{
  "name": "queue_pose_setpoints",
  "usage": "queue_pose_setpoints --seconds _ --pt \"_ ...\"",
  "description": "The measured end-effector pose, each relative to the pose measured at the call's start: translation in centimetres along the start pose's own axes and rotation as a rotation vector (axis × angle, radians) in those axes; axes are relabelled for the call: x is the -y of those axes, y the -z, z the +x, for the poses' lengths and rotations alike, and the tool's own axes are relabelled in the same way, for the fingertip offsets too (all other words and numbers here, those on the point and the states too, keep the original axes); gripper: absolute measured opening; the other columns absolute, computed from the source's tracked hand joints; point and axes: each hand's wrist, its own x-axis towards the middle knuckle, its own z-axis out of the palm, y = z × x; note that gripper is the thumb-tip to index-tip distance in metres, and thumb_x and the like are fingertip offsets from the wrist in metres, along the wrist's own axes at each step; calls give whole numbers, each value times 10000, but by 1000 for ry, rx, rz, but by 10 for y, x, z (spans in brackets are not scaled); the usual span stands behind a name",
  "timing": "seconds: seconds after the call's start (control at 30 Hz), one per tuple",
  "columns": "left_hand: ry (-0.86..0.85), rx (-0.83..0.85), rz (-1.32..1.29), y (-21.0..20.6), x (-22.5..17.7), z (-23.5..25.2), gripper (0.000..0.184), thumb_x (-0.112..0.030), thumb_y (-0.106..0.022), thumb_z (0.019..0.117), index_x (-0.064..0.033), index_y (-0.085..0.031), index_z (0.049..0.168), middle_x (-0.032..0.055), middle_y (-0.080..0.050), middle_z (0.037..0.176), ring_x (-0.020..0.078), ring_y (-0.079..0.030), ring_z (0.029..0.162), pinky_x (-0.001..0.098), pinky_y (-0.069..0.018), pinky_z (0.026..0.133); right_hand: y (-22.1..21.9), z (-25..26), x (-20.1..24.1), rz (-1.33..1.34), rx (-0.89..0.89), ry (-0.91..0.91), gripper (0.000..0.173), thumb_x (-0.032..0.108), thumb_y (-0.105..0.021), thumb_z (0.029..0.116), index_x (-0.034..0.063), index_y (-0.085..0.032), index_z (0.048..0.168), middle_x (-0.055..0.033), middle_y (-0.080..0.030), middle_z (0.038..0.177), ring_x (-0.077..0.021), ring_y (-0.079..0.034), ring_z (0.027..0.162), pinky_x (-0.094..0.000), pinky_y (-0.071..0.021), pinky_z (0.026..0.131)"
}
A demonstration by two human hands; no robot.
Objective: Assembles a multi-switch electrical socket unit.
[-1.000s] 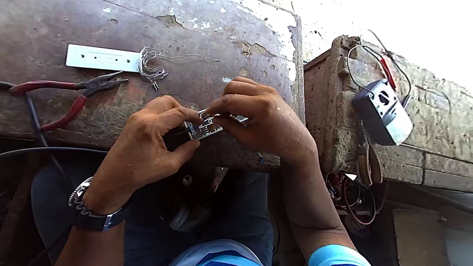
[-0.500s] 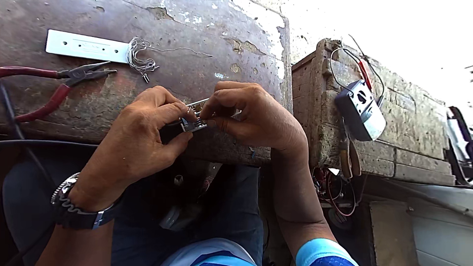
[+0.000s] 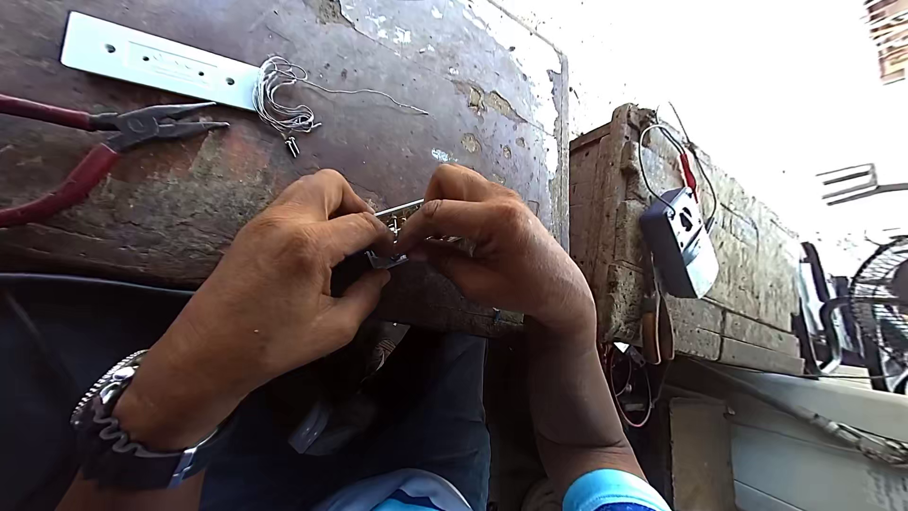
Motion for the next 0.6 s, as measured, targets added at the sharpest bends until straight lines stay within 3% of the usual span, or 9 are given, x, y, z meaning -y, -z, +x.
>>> queue_pose_setpoints --seconds 0.2,0.3,0.4,0.6 --pt "-16 -9 45 -2 -1 0 259 -341 -653 863 -190 -767 1039 -14 -579 1037 126 -567 966 296 -481 773 2 0 1 32 -19 -13 96 45 -715 897 68 -792 950 -16 -614 835 -111 -594 808 -278 -516 719" --pt "-20 -7 56 -3 -3 0 261 -334 -641 858 -187 -774 1028 -10 -576 1024 138 -567 953 314 -477 763 8 -2 1 125 -5 -19 117 -4 -742 886 -3 -760 1002 -58 -624 864 -101 -610 749 -230 -552 659" --pt "-29 -1 74 -5 -3 0 252 -329 -620 864 -195 -771 1015 -1 -570 1018 161 -562 952 347 -469 759 16 -4 -2 193 38 -19 143 -39 -702 910 -47 -720 1052 -96 -652 959 -125 -665 827 -254 -615 740" --pt "-45 0 76 -6 -1 1 265 -337 -598 862 -204 -771 1011 -1 -559 1001 167 -557 936 355 -464 743 17 -4 -8 90 4 -11 68 37 -689 954 -6 -733 982 -60 -637 903 -116 -630 819 -261 -568 722"
